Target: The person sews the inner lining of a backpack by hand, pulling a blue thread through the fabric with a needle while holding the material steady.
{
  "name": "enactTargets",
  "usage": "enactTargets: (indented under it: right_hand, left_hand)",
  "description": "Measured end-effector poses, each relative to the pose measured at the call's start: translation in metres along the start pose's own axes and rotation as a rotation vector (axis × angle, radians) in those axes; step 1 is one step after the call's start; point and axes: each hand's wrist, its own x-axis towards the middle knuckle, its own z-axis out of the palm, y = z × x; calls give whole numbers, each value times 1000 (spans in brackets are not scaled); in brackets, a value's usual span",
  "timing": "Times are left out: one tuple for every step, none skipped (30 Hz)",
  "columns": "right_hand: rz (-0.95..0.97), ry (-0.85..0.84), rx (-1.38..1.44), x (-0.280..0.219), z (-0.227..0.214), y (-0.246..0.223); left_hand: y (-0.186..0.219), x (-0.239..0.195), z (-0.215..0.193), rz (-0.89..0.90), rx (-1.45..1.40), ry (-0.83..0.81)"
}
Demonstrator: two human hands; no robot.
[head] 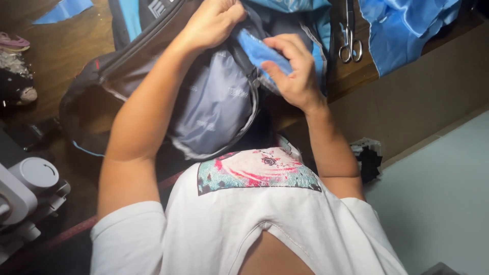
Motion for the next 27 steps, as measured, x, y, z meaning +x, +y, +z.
enactTargets:
  right_hand:
    - [12, 2, -2, -4, -4, -5]
    - [-15, 116, -97, -7, -8, -10]
    - [-48, 234, -197, -8, -14, -14]
    - [-42, 241, -206, -16, -14, -11]
    - [-60, 298, -277, -24, -15, -8]
    - [-79, 354, -349, -32, -15, -5]
    - [-72, 358, -353, -40, -11, -2]
    - [-88, 368, -330, -47, -7, 1]
    - [-102, 378, -305, -55, -2, 4]
    - [-95, 383, -306, -58, -2, 9]
    - [-103, 392, -308, -62, -1, 14]
    - [-111, 401, -310, -66, -1, 19]
    - [-107, 406, -311, -67, -3, 20]
    - [-106, 406, -305, -67, -6, 20]
    - [-103, 404, -298, -69, -9, 20]
    - [-98, 409, -300, -70, -11, 21]
    - [-102, 401, -324, -70, -12, 23]
    - [-105, 394, -347, -70, -14, 25]
    - [-102, 397, -350, -68, -16, 22]
    - [-87, 350, -311, -66, -18, 19]
    - [-74, 300, -271, -63, -21, 17]
    - [-73, 302, -272, -62, -22, 19]
    - [-61, 313, -223, -61, -23, 22]
    - [-50, 323, -173, -60, -23, 24]
    - [-49, 320, -174, -60, -21, 28]
    - [-36, 338, -130, -59, -19, 32]
    - [-26, 356, -88, -57, -17, 36]
  left_hand:
    - [-1, -1, 3, -3, -6, -11]
    - [-2, -2, 7, -22, 165, 126]
    - [-1, 1, 9, -28, 339, 262]
    - [-1, 0, 7, -20, 338, 251]
    - [0, -2, 4, -60, 289, 257]
    - [1, -4, 2, -99, 242, 262]
    - [1, -4, 2, -98, 241, 254]
    - [1, -4, 2, -118, 285, 226]
    - [1, -5, 1, -141, 330, 198]
    - [-4, -3, 3, -142, 331, 190]
    - [-10, -4, 4, -9, 432, 222]
    - [-15, -4, 6, 126, 531, 251]
    - [-13, -7, 6, 129, 533, 245]
    - [-11, -10, 5, 277, 550, 296]
    - [-9, -13, 6, 425, 561, 343]
    - [3, -17, 6, 427, 561, 336]
    - [16, -20, 5, 513, 565, 269]
    - [28, -23, 4, 599, 567, 201]
    - [37, -25, 7, 601, 566, 196]
    - [46, -27, 10, 619, 829, 191]
    - [55, -28, 13, 632, 1094, 188]
    - [69, -26, 18, 634, 1093, 187]
    - [82, -24, 23, 674, 1010, 71]
    - [95, -23, 28, 711, 925, -43]
    - [79, -11, 35, 710, 923, -41]
    - [62, 1, 41, 610, 945, -154]
    - [46, 14, 47, 511, 965, -264]
